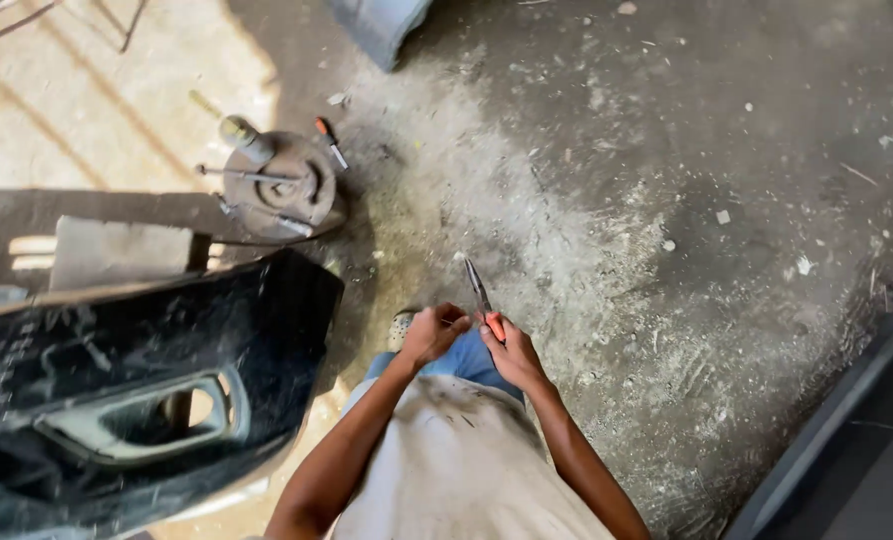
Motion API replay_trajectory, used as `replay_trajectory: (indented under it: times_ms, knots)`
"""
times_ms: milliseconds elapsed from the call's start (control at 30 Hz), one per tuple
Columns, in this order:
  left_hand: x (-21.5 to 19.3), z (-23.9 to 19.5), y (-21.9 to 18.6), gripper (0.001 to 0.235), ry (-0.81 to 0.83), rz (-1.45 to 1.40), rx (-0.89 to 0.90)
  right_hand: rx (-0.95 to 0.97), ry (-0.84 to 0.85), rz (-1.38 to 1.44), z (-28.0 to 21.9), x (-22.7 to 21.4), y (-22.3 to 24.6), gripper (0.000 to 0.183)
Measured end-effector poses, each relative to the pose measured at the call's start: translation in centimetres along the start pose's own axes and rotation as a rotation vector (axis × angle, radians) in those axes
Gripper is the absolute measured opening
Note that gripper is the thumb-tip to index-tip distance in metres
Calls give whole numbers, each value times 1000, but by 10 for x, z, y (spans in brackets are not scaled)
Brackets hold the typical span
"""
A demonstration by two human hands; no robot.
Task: The person uses pliers to scrape and remove material from the surface of a black car bumper. They repeatedly dip the pliers into a small container of liquid on the ground and apply it to the bumper while working on the damaged area.
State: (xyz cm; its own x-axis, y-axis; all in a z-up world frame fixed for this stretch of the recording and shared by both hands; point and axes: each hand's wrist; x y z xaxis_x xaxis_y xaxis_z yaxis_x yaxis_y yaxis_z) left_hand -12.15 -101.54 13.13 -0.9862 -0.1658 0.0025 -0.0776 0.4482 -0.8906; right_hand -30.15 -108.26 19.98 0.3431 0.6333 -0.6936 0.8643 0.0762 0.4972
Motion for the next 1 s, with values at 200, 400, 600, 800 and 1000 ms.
replay_trajectory:
  times_ms: [200, 400, 600, 800, 1000]
  knots:
    - [9, 124, -26, 39, -16, -4, -28, 20, 13, 139, 97, -70, -4, 33]
    - [38, 281, -97, 43, -31, 86, -137, -98, -56, 218, 243, -101, -97, 24]
    - [72, 454, -194, 39, 76, -56, -28, -40, -45, 210, 382, -275, -79, 25]
    - [108, 624, -281, 38, 70, 47, 4, -2, -93, 531, 528, -407, -105, 22]
    - [147, 853, -342, 39, 80, 35, -64, -28, -237, 454, 721, -542, -164, 21]
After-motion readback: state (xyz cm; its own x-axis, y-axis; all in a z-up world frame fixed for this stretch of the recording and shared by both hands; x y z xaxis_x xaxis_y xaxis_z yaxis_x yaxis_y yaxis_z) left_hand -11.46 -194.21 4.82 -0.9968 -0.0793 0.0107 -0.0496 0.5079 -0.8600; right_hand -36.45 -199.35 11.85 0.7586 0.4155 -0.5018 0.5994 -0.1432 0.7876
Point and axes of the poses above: each hand's wrist, its own z-axis towards the middle knuckle, its own x-axis out of the palm, y = z × x, and after that the axes turned 12 degrees about -z, right-handed
